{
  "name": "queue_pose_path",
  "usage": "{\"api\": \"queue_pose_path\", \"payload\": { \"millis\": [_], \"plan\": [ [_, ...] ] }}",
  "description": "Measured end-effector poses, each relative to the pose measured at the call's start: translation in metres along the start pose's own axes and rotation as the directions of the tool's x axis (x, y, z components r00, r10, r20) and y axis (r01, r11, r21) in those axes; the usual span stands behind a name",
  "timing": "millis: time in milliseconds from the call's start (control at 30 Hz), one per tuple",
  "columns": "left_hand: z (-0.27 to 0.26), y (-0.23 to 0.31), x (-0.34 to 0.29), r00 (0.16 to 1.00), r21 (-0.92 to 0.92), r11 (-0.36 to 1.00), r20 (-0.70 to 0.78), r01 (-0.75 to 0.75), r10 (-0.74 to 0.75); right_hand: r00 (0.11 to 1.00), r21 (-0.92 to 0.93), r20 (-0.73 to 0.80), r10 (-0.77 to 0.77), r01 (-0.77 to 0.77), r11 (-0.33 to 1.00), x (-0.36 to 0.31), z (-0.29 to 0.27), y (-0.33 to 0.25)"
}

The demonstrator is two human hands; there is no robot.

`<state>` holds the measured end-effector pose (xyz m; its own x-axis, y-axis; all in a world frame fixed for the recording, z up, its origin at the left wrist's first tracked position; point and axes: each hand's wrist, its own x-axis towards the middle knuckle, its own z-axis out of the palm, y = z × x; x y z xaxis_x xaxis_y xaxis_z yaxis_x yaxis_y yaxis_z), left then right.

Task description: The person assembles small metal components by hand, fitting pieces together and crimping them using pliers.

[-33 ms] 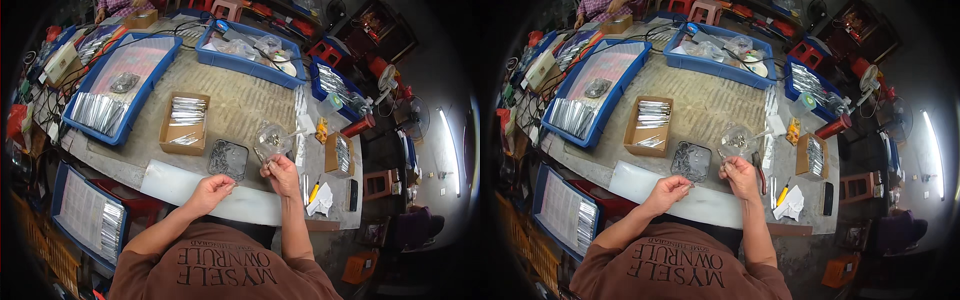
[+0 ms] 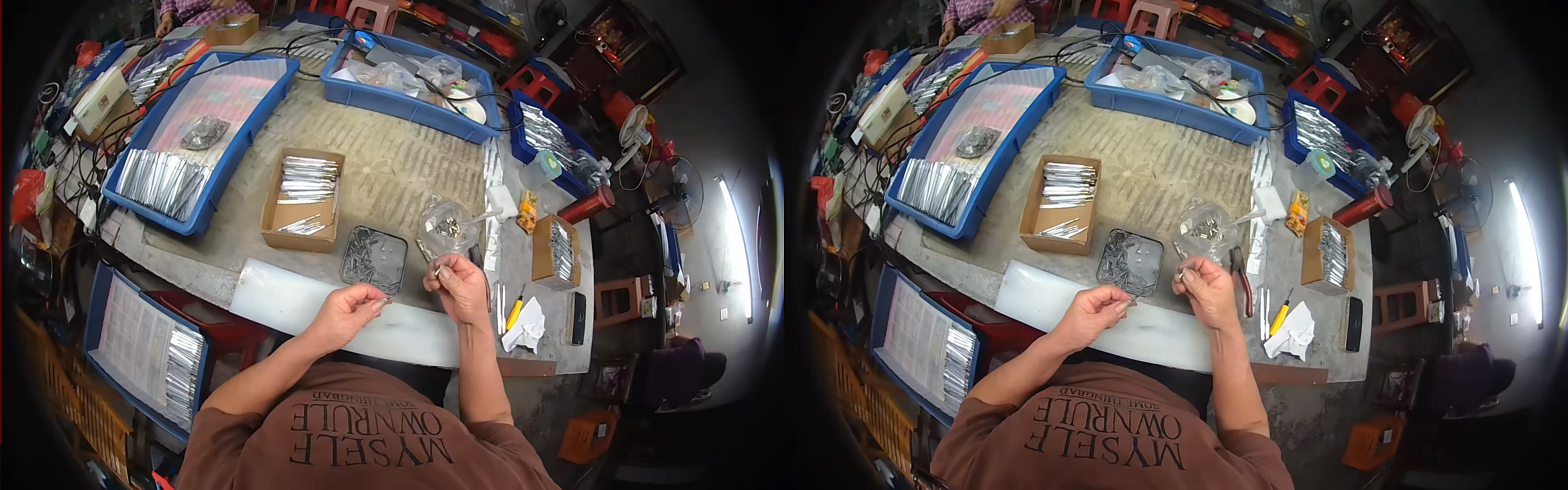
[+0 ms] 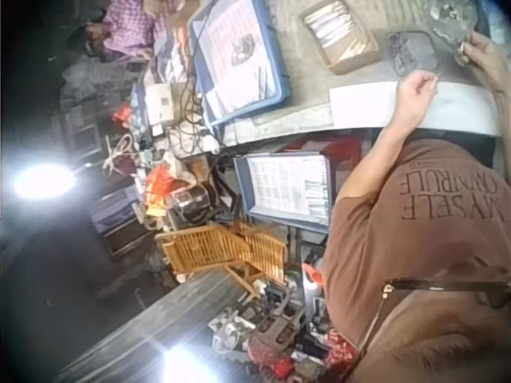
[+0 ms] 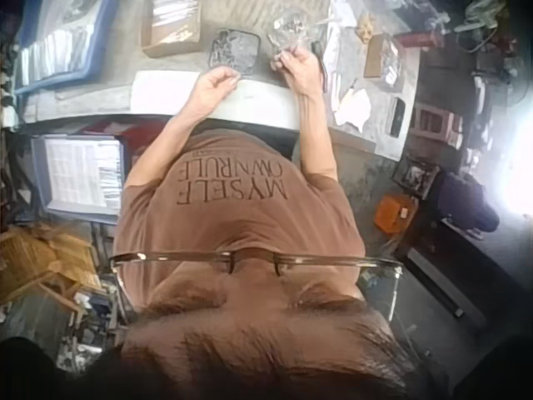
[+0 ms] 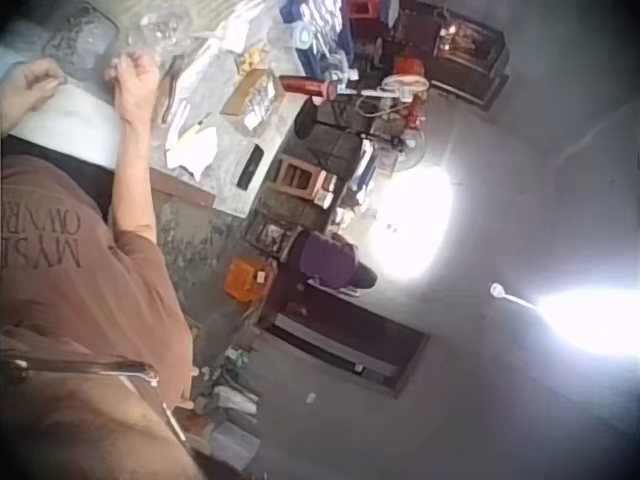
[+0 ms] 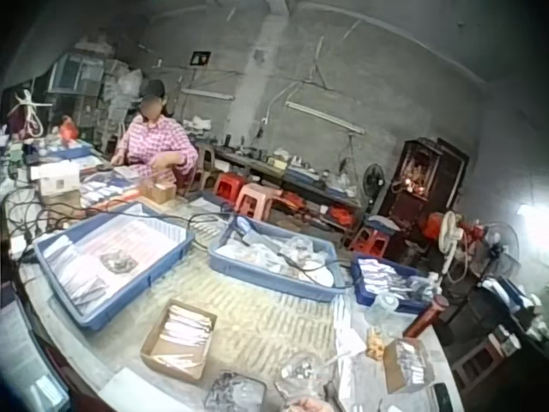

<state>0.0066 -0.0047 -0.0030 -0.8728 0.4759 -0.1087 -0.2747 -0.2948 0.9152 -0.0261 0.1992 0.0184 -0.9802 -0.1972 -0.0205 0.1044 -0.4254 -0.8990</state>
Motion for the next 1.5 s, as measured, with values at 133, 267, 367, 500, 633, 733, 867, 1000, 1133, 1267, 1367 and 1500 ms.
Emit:
{"api": "queue_pose_path", "payload": {
  "millis": [133,267,367,500,633,733,867,1000,1133,1267,1367,1500],
  "plan": [
    [0.007,0.002,-0.001,1.0,-0.008,1.0,0.022,-0.008,0.008,1.0,0.053,-0.004,-0.022,0.023,0.998,-0.016,0.015,0.009],
    [0.008,-0.002,-0.001,0.999,0.014,1.0,0.031,-0.018,0.018,0.996,-0.016,-0.082,-0.038,0.036,0.999,-0.026,0.023,0.018],
    [0.007,-0.002,-0.002,0.999,0.001,1.0,0.039,-0.018,0.017,0.992,-0.076,-0.12,-0.045,0.036,0.996,-0.027,0.029,0.023],
    [0.01,-0.003,-0.003,1.0,0.025,1.0,0.027,-0.012,0.011,0.988,-0.086,-0.145,-0.047,0.034,0.996,-0.028,0.029,0.026],
    [0.01,-0.002,-0.004,1.0,0.008,1.0,0.023,0.007,-0.008,0.987,-0.072,-0.159,-0.02,0.009,0.997,-0.03,0.032,0.027],
    [0.01,-0.003,-0.003,1.0,0.017,1.0,0.027,0.013,-0.013,0.988,-0.078,-0.154,-0.021,0.009,0.997,-0.031,0.029,0.029],
    [0.011,-0.004,-0.003,1.0,0.037,0.999,0.011,-0.002,0.001,0.989,-0.074,-0.149,-0.017,0.006,0.997,-0.032,0.03,0.031],
    [0.013,-0.003,-0.003,1.0,0.029,1.0,0.004,-0.002,0.002,0.99,-0.056,-0.14,-0.016,0.008,0.998,-0.034,0.032,0.034],
    [0.012,-0.005,-0.003,1.0,0.054,0.998,-0.012,-0.014,0.015,0.988,-0.057,-0.153,-0.023,0.014,0.998,-0.035,0.035,0.037],
    [0.012,-0.006,-0.002,1.0,0.043,0.999,-0.011,-0.007,0.008,0.987,-0.066,-0.157,-0.038,0.028,0.997,-0.036,0.037,0.038],
    [0.013,-0.004,-0.003,1.0,0.029,0.999,0.001,-0.026,0.026,0.985,-0.054,-0.172,-0.029,0.02,0.998,-0.037,0.04,0.039],
    [0.016,-0.007,-0.001,0.997,0.034,0.997,-0.026,-0.071,0.071,0.982,-0.13,-0.182,-0.055,0.031,0.991,-0.037,0.044,0.037]
  ]
}}
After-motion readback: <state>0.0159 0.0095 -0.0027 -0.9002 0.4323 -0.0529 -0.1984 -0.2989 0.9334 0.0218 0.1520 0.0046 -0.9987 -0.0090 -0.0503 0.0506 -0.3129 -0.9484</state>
